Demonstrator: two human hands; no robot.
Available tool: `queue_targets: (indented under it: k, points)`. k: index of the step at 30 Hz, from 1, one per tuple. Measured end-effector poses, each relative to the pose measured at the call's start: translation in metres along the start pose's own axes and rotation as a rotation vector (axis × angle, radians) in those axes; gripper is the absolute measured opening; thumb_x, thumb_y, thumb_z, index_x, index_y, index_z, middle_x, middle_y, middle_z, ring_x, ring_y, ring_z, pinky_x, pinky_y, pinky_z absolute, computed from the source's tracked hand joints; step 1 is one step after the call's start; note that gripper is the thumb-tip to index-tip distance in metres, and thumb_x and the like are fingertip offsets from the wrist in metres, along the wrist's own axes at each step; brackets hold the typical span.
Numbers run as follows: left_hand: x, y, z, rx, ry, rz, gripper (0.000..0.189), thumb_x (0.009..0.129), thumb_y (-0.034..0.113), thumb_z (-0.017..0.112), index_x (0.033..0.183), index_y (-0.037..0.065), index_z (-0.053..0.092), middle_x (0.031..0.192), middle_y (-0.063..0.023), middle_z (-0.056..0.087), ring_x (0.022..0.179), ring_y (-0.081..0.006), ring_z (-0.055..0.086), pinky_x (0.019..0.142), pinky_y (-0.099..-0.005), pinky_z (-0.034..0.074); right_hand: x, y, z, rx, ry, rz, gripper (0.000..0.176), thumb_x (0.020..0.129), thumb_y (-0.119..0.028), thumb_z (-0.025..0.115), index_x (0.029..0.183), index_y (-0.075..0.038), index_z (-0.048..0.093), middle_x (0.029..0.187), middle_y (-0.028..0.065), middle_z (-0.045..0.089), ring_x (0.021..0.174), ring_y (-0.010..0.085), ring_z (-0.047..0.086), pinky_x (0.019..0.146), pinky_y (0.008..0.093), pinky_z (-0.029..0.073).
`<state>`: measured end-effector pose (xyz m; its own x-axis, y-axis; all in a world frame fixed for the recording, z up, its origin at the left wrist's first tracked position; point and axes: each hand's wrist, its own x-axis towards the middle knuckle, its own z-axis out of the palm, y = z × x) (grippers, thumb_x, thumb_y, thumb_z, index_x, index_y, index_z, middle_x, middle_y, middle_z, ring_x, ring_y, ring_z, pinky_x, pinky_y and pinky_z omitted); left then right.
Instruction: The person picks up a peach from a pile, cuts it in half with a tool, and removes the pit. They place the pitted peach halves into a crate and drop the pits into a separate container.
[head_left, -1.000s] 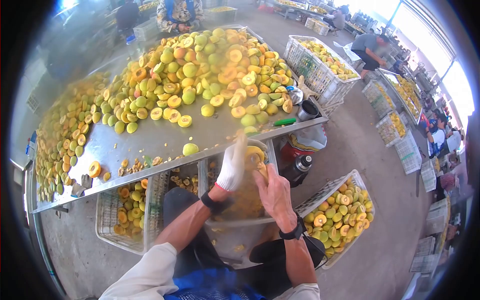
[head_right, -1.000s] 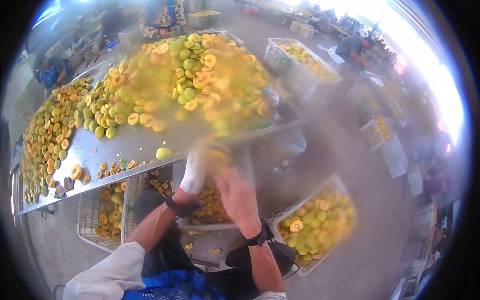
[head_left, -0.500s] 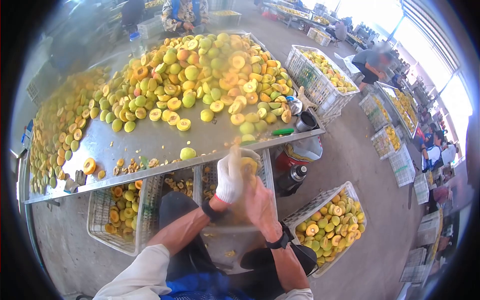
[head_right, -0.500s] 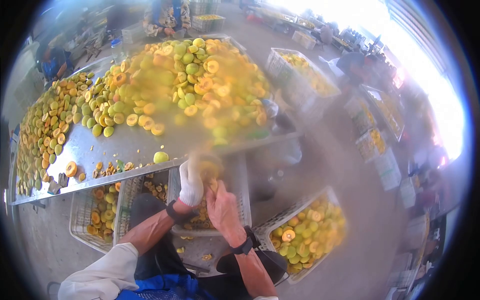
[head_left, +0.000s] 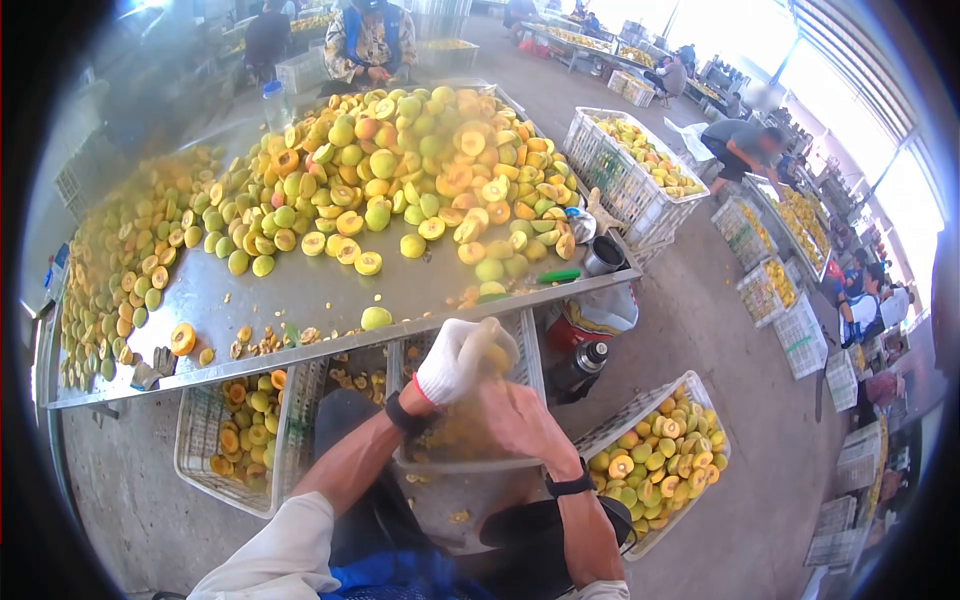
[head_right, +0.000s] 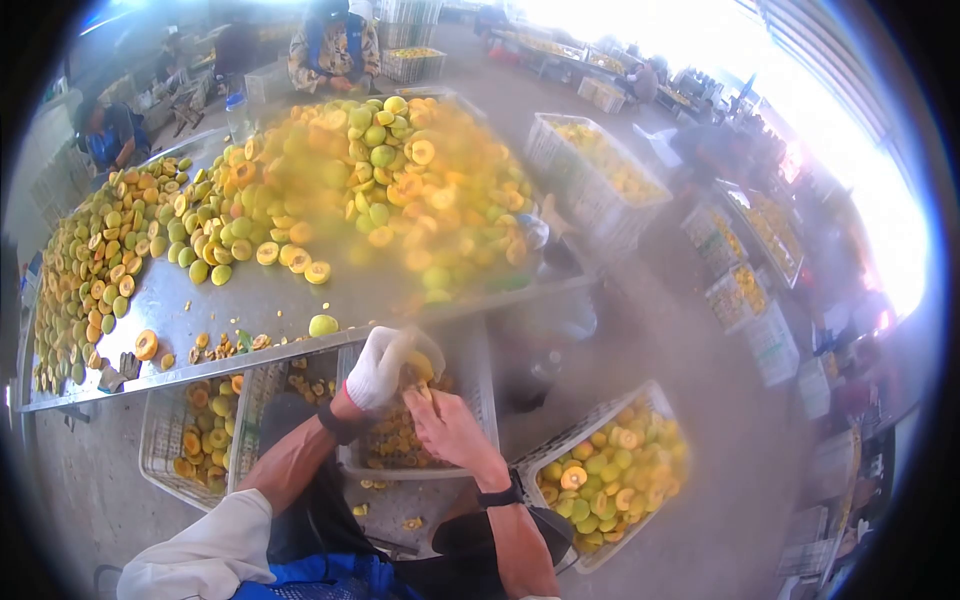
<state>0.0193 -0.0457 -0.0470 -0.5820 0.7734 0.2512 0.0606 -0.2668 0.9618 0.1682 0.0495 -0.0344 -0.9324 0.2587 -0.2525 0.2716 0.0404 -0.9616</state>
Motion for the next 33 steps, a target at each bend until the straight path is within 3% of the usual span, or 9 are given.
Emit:
queue_targets:
  k: [4, 7, 10, 13, 19, 24, 28, 32, 33]
  points:
    - [0.003, 0.014, -0.004, 0.061, -0.106, -0.069, 0.056, 0.111, 0.035, 0.044, 0.088, -0.006, 0.074, 0.070, -0.0074, 0.069, 0.067, -0.0114, 0.062, 0.065, -0.0282, 0.051, -0.002, 0.003, -0.003, 0.235, -0.116, 0.195, 0.047, 0.111, -0.044, 0.049, 0.078, -0.012, 0.044, 0.060, -0.0068, 0.037, 0.044, 0.0033, 0.032, 0.040, 0.0243, 0.024]
    - [0.003, 0.016, -0.004, 0.042, -0.132, -0.094, 0.056, 0.111, 0.037, 0.046, 0.088, -0.006, 0.075, 0.071, -0.0074, 0.070, 0.067, -0.0111, 0.062, 0.065, -0.0279, 0.051, -0.002, 0.013, 0.000, 0.376, -0.189, 0.194, 0.050, 0.110, -0.051, 0.047, 0.079, -0.013, 0.043, 0.059, -0.0073, 0.033, 0.043, 0.0031, 0.029, 0.039, 0.0236, 0.023]
    - [0.007, 0.000, -0.001, -0.081, -0.116, -0.119, 0.057, 0.110, 0.039, 0.046, 0.087, -0.005, 0.075, 0.073, -0.0071, 0.071, 0.068, -0.0121, 0.064, 0.066, -0.0275, 0.052, 0.004, 0.037, 0.002, 0.787, -0.379, 0.224, 0.049, 0.110, -0.053, 0.046, 0.081, -0.013, 0.043, 0.058, -0.0075, 0.031, 0.042, 0.0037, 0.027, 0.038, 0.0232, 0.023]
    - [0.010, -0.015, 0.010, -0.264, -0.021, -0.141, 0.061, 0.111, 0.043, 0.044, 0.087, -0.004, 0.075, 0.077, -0.0067, 0.072, 0.070, -0.0135, 0.066, 0.067, -0.0271, 0.052, 0.011, 0.044, 0.010, 0.838, -0.315, 0.148, 0.049, 0.109, -0.055, 0.046, 0.083, -0.013, 0.043, 0.058, -0.0076, 0.031, 0.041, 0.0043, 0.027, 0.037, 0.0231, 0.023]
    - [0.014, -0.013, 0.022, -0.309, 0.182, -0.235, 0.065, 0.110, 0.051, 0.040, 0.091, 0.000, 0.074, 0.083, -0.0073, 0.073, 0.071, -0.0139, 0.067, 0.066, -0.0272, 0.052, 0.009, 0.026, 0.025, 0.533, 0.016, 0.095, 0.045, 0.110, -0.048, 0.049, 0.084, -0.012, 0.046, 0.059, -0.0073, 0.036, 0.042, 0.0042, 0.033, 0.038, 0.0227, 0.027]
    - [0.019, -0.014, 0.018, -0.594, 0.422, -0.356, 0.054, 0.108, 0.052, 0.045, 0.106, 0.004, 0.068, 0.079, -0.0084, 0.070, 0.061, -0.0174, 0.063, 0.054, -0.0300, 0.049, 0.015, 0.041, 0.030, -0.161, 0.360, -0.331, 0.036, 0.106, -0.037, 0.060, 0.089, -0.007, 0.053, 0.060, 0.0077, 0.056, 0.049, 0.0246, 0.058, 0.046, 0.0368, 0.043]
    - [0.019, -0.008, -0.024, -0.262, 0.523, -0.141, 0.054, 0.109, 0.050, 0.044, 0.109, 0.003, 0.068, 0.080, -0.0069, 0.070, 0.065, -0.0146, 0.063, 0.058, -0.0287, 0.050, -0.003, 0.028, 0.025, -0.631, 0.470, -0.410, 0.033, 0.103, -0.036, 0.062, 0.096, -0.004, 0.058, 0.072, 0.0219, 0.067, 0.070, 0.0430, 0.069, 0.061, 0.0501, 0.052]
    - [-0.029, 0.081, -0.065, 0.251, 0.565, 0.027, 0.056, 0.112, 0.045, 0.041, 0.104, 0.000, 0.072, 0.081, -0.0055, 0.071, 0.072, -0.0113, 0.062, 0.066, -0.0273, 0.051, -0.006, 0.049, 0.007, -0.882, 0.476, -0.179, 0.036, 0.101, -0.039, 0.064, 0.094, -0.005, 0.056, 0.074, 0.0249, 0.068, 0.075, 0.0473, 0.069, 0.064, 0.0553, 0.052]
    - [-0.041, 0.094, -0.078, 0.389, 0.573, 0.051, 0.053, 0.111, 0.043, 0.042, 0.103, 0.000, 0.072, 0.081, -0.0078, 0.071, 0.072, -0.0154, 0.064, 0.067, -0.0290, 0.051, -0.007, 0.051, 0.003, -0.895, 0.490, -0.187, 0.036, 0.101, -0.039, 0.064, 0.093, -0.005, 0.055, 0.073, 0.0245, 0.067, 0.074, 0.0469, 0.069, 0.063, 0.0547, 0.052]
